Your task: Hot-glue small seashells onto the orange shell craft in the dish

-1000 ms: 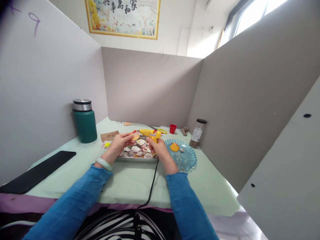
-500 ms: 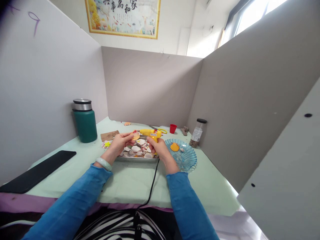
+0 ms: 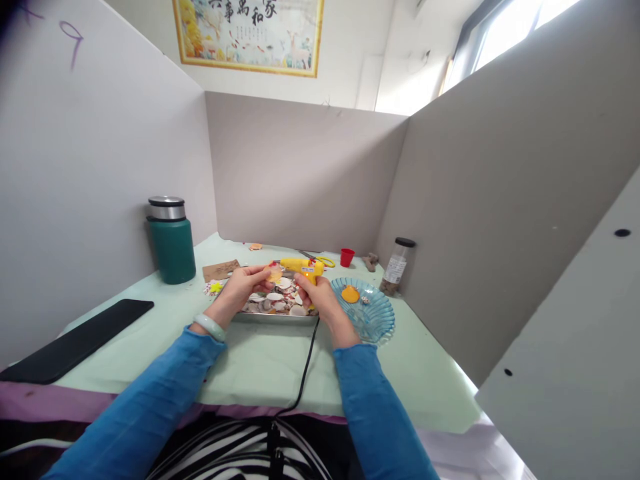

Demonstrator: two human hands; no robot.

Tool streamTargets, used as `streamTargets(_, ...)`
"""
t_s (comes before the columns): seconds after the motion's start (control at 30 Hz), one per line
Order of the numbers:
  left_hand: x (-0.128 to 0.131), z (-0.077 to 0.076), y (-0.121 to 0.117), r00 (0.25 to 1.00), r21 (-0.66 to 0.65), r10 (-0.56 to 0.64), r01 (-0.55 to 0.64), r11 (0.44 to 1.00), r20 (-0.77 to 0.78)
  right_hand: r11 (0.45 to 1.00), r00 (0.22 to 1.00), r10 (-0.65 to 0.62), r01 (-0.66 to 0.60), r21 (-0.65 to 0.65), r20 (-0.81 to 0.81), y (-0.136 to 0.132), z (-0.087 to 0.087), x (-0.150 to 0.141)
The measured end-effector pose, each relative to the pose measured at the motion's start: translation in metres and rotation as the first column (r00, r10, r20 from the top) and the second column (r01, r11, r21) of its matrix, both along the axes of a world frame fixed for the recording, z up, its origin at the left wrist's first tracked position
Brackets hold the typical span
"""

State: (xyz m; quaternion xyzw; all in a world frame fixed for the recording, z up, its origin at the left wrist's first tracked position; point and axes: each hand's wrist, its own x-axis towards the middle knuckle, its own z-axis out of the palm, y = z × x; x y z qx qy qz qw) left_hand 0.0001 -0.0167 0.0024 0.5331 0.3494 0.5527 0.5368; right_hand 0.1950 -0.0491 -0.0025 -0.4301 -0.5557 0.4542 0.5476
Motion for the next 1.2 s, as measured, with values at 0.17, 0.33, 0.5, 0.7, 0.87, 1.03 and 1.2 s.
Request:
streamTargets(0.17, 0.0009, 0.0013, -0.0011, 1.0, -0.01, 0.005, -0.005, 1.0, -0.017, 1.0, 0.999, 0.012, -0.012, -0.002, 0.03, 0.0008, -0.0017, 0.0)
streamTargets(0.33, 0.0008, 0.0001, -0.0003, 0.999, 0.001, -0.025, 0.025, 1.0, -0.028, 1.0, 1.0, -0.021, 0.021, 0.006, 0.019, 0.0025, -0.0027, 0.0003)
streamTargets(0.5, 0.001, -0.0008, 0.0002, 0.999, -0.005, -0.013, 0.013, 1.0, -0.033, 0.999, 0.999, -0.037, 0.037, 0.017, 0.034, 0.0026, -0.003, 0.0004)
streamTargets(0.7, 0.0005, 0.0009, -0.0006, 0.999, -0.005, -0.008, 0.007, 1.0, -0.036, 1.0, 0.998, -0.004, 0.004, 0.013, 0.065, 0.0026, -0.0042, -0.0002)
streamTargets(0.87, -0.0004, -0.0009, 0.0022, 0.998, 0.012, -0.031, 0.032, 0.999, -0.045, 1.0, 0.996, -0.007, 0.005, 0.02, 0.093, 0.0019, -0.0033, -0.0008)
streamTargets(1.03, -0.0001, -0.0042, 0.0047, 0.998, 0.005, -0.027, 0.027, 1.0, -0.052, 0.999, 0.995, -0.029, 0.026, 0.031, 0.091, 0.002, -0.0027, -0.0015)
streamTargets(1.2, 0.0004, 0.001, -0.0002, 0.999, 0.011, -0.016, 0.017, 1.0, -0.038, 1.0, 0.994, -0.013, 0.01, 0.022, 0.106, 0.0025, -0.0039, -0.0016)
